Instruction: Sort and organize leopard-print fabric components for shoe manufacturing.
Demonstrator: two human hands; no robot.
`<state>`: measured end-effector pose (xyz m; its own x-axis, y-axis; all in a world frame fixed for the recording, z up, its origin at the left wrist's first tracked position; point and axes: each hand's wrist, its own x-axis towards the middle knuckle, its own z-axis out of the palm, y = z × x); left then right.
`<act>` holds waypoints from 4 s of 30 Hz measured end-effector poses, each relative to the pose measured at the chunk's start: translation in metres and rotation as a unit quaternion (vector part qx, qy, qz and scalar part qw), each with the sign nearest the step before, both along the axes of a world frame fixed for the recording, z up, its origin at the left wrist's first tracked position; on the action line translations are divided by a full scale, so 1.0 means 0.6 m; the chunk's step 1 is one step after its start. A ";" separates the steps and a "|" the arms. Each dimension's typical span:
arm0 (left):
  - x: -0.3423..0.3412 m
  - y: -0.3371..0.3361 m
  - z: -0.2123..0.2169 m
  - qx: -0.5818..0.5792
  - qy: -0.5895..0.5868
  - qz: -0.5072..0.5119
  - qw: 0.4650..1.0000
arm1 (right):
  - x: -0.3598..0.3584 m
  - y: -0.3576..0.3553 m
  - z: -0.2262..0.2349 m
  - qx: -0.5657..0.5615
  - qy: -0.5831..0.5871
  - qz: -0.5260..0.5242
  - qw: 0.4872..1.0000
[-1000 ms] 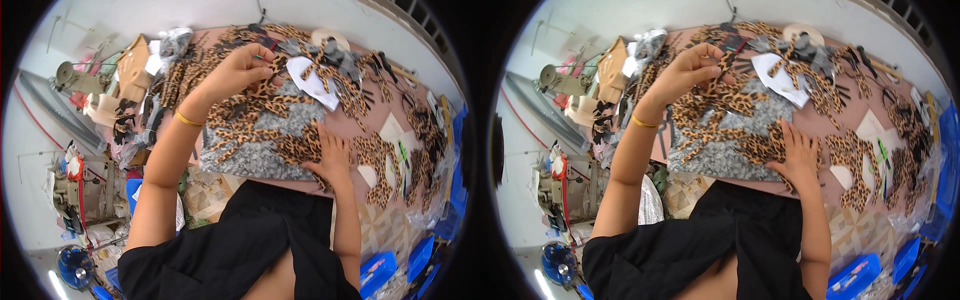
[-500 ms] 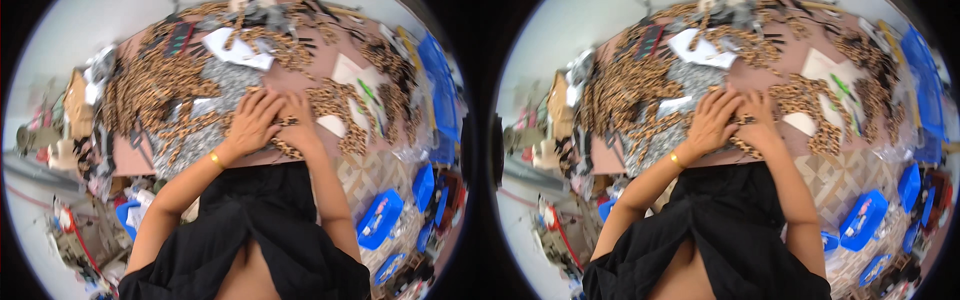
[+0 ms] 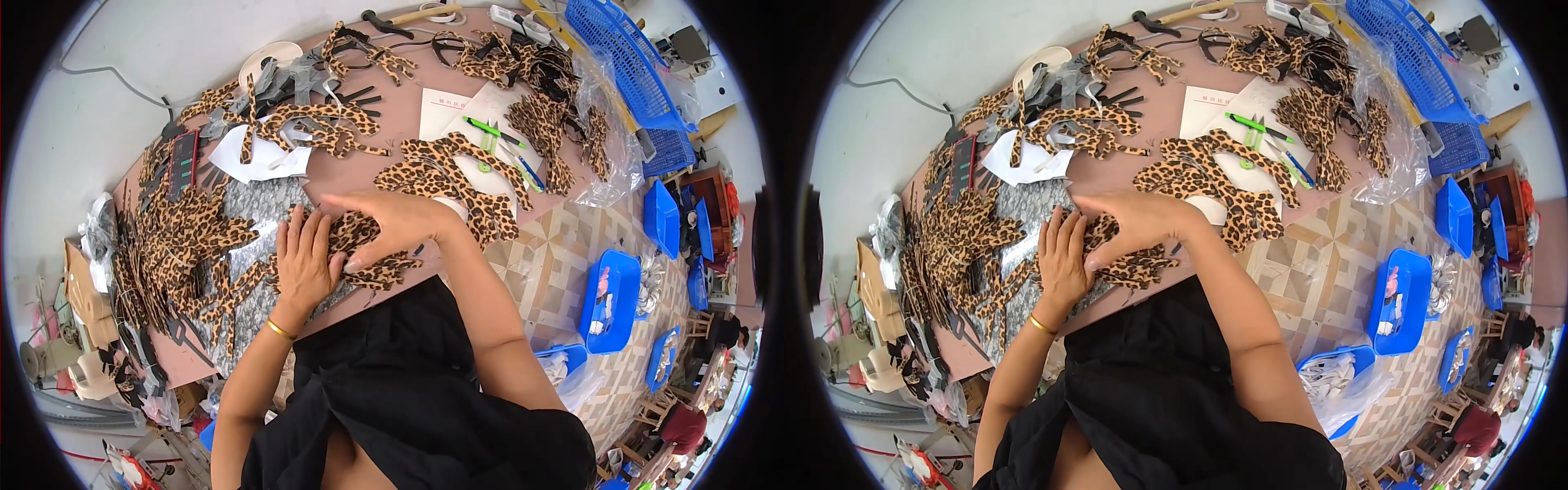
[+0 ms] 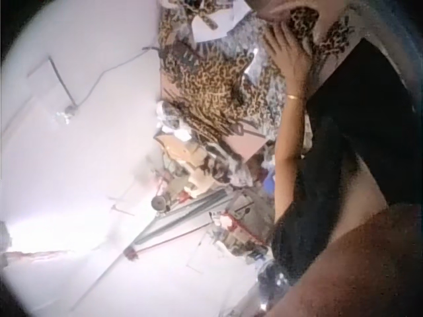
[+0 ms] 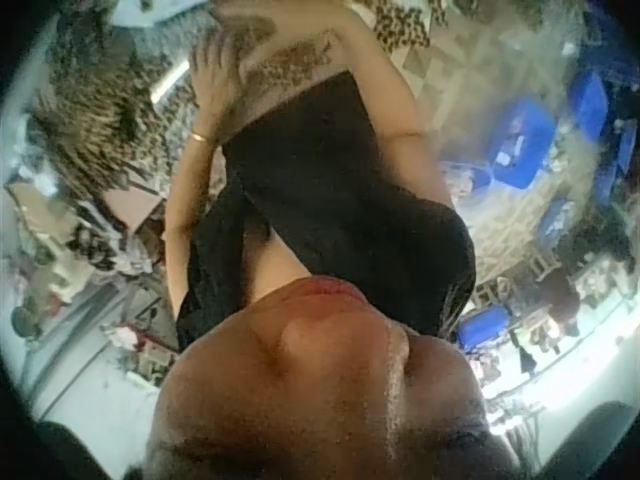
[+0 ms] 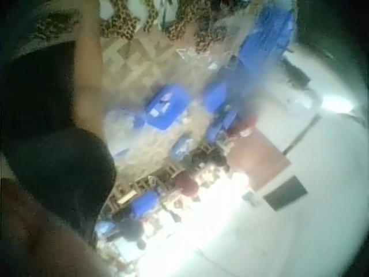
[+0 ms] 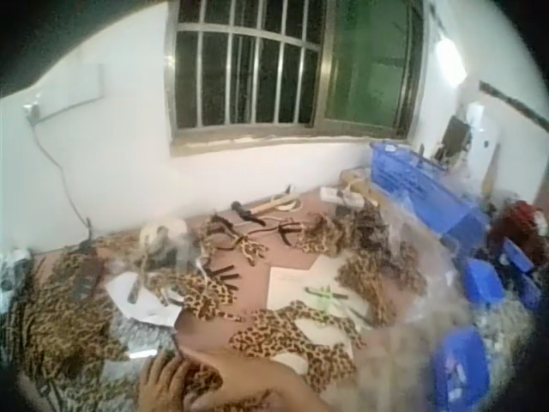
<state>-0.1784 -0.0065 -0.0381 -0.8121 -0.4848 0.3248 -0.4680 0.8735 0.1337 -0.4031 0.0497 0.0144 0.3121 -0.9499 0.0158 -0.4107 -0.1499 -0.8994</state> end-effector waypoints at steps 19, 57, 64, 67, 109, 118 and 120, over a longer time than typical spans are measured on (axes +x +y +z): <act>0.015 -0.013 0.001 0.067 0.224 -0.084 0.969 | 0.049 -0.052 -0.052 -0.055 0.275 0.006 0.960; 0.255 -0.081 0.027 0.363 0.385 0.208 0.823 | 0.036 -0.023 -0.023 0.138 0.123 -0.055 0.981; 0.245 -0.063 0.038 0.376 0.367 0.207 0.825 | -0.078 0.049 0.033 0.076 -0.156 -0.222 0.960; 0.241 -0.046 0.047 0.398 0.379 0.205 0.809 | -0.208 0.086 0.087 0.148 -0.253 -0.282 0.914; 0.182 -0.147 0.104 -0.026 0.160 0.204 0.965 | 0.061 -0.073 0.008 -0.098 0.305 -0.139 0.937; 0.301 -0.246 0.109 -0.094 -0.073 0.185 0.975 | 0.216 -0.143 -0.021 -0.247 0.211 -0.055 0.944; 0.308 -0.236 0.119 0.030 -0.104 0.184 0.977 | 0.235 -0.149 -0.015 -0.226 0.219 -0.059 0.947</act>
